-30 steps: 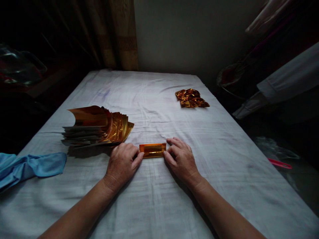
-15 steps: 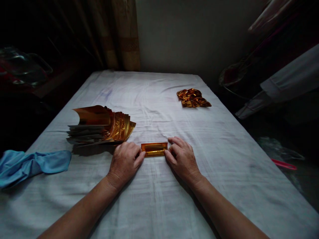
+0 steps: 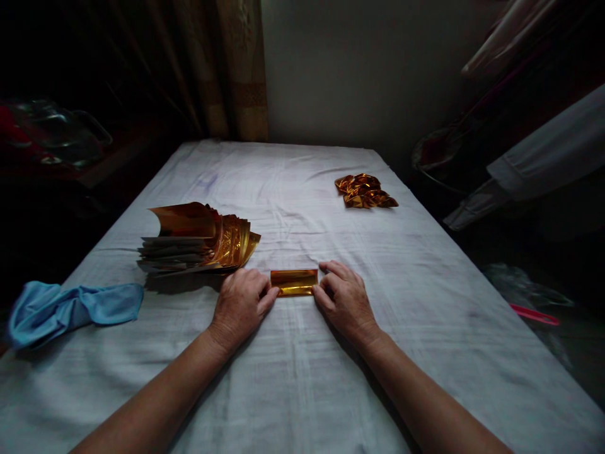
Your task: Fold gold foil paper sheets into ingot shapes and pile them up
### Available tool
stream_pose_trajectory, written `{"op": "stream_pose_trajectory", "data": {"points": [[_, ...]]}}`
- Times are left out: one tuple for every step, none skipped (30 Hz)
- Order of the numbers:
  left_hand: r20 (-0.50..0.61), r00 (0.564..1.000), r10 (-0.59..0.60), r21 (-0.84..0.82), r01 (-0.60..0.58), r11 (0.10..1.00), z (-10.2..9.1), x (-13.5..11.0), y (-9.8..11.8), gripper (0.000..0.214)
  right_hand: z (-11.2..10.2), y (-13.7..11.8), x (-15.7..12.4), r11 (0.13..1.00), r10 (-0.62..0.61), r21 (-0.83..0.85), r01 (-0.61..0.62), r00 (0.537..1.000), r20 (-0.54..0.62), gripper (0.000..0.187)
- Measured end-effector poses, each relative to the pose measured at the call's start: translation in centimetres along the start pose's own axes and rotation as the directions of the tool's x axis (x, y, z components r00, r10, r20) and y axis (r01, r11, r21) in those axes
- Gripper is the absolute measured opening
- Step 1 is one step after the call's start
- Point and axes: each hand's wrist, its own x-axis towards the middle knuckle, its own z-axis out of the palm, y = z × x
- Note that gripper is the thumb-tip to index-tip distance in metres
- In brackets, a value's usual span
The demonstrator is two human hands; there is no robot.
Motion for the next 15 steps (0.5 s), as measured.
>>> {"op": "stream_pose_trajectory", "data": {"points": [[0.002, 1.000, -0.002, -0.001, 0.002, 1.000, 0.0, 0.0, 0.0, 0.024, 0.0, 0.1, 0.0, 1.000, 0.002, 0.003, -0.002, 1.000, -0.001, 0.016], [0.002, 1.000, -0.005, -0.002, 0.005, 1.000, 0.0, -0.1, 0.0, 0.023, 0.1, 0.1, 0.0, 1.000, 0.005, 0.006, -0.004, 1.000, -0.005, 0.014], [-0.003, 1.000, -0.010, -0.001, 0.010, 1.000, 0.1, -0.1, 0.0, 0.022, 0.1, 0.2, -0.1, 1.000, 0.004, 0.008, -0.004, 1.000, -0.011, 0.010], [-0.011, 1.000, -0.013, 0.002, 0.013, 1.000, 0.1, -0.2, 0.0, 0.019, 0.2, 0.3, -0.1, 1.000, 0.000, 0.010, 0.001, 1.000, -0.017, 0.004], [-0.023, 1.000, -0.012, 0.008, 0.012, 1.000, 0.2, -0.3, 0.1, 0.016, 0.2, 0.3, -0.2, 1.000, -0.011, 0.009, 0.011, 1.000, -0.023, 0.002], [-0.036, 0.999, -0.002, 0.021, 0.002, 1.000, 0.3, -0.3, 0.2, 0.013, 0.3, 0.4, -0.2, 1.000, -0.028, 0.007, 0.028, 0.999, -0.025, 0.007], [-0.050, 0.999, 0.021, 0.039, -0.019, 0.999, 0.3, -0.4, 0.3, 0.010, 0.3, 0.4, -0.3, 0.999, -0.051, 0.002, 0.051, 0.998, -0.021, 0.010], [-0.065, 0.996, 0.060, 0.059, -0.056, 0.997, 0.4, -0.5, 0.5, 0.009, 0.4, 0.4, -0.3, 0.997, -0.074, -0.005, 0.074, 0.997, -0.014, 0.011], [-0.077, 0.990, 0.116, 0.081, -0.110, 0.991, 0.4, -0.5, 0.6, 0.008, 0.4, 0.4, -0.3, 0.996, -0.093, -0.014, 0.093, 0.996, -0.004, 0.012], [-0.087, 0.979, 0.183, 0.104, -0.174, 0.979, 0.4, -0.5, 0.7, 0.009, 0.4, 0.4, -0.3, 0.994, -0.107, -0.022, 0.107, 0.994, 0.006, 0.013], [-0.091, 0.963, 0.253, 0.125, -0.241, 0.962, 0.4, -0.5, 0.8, 0.011, 0.5, 0.3, -0.3, 0.993, -0.116, -0.027, 0.116, 0.993, 0.016, 0.014], [-0.085, 0.944, 0.319, 0.144, -0.305, 0.941, 0.3, -0.4, 0.9, 0.013, 0.5, 0.3, -0.2, 0.992, -0.120, -0.029, 0.121, 0.992, 0.023, 0.014], [-0.071, 0.925, 0.373, 0.158, -0.359, 0.920, 0.2, -0.4, 0.9, 0.015, 0.5, 0.3, -0.2, 0.992, -0.123, -0.029, 0.124, 0.992, 0.027, 0.014], [-0.049, 0.909, 0.413, 0.167, -0.400, 0.901, 0.1, -0.3, 1.0, 0.018, 0.5, 0.3, -0.1, 0.991, -0.127, -0.028, 0.127, 0.992, 0.029, 0.014], [-0.025, 0.897, 0.440, 0.173, -0.430, 0.886, 0.0, -0.2, 1.0, 0.019, 0.6, 0.2, -0.1, 0.991, -0.131, -0.027, 0.132, 0.991, 0.028, 0.014]]}}
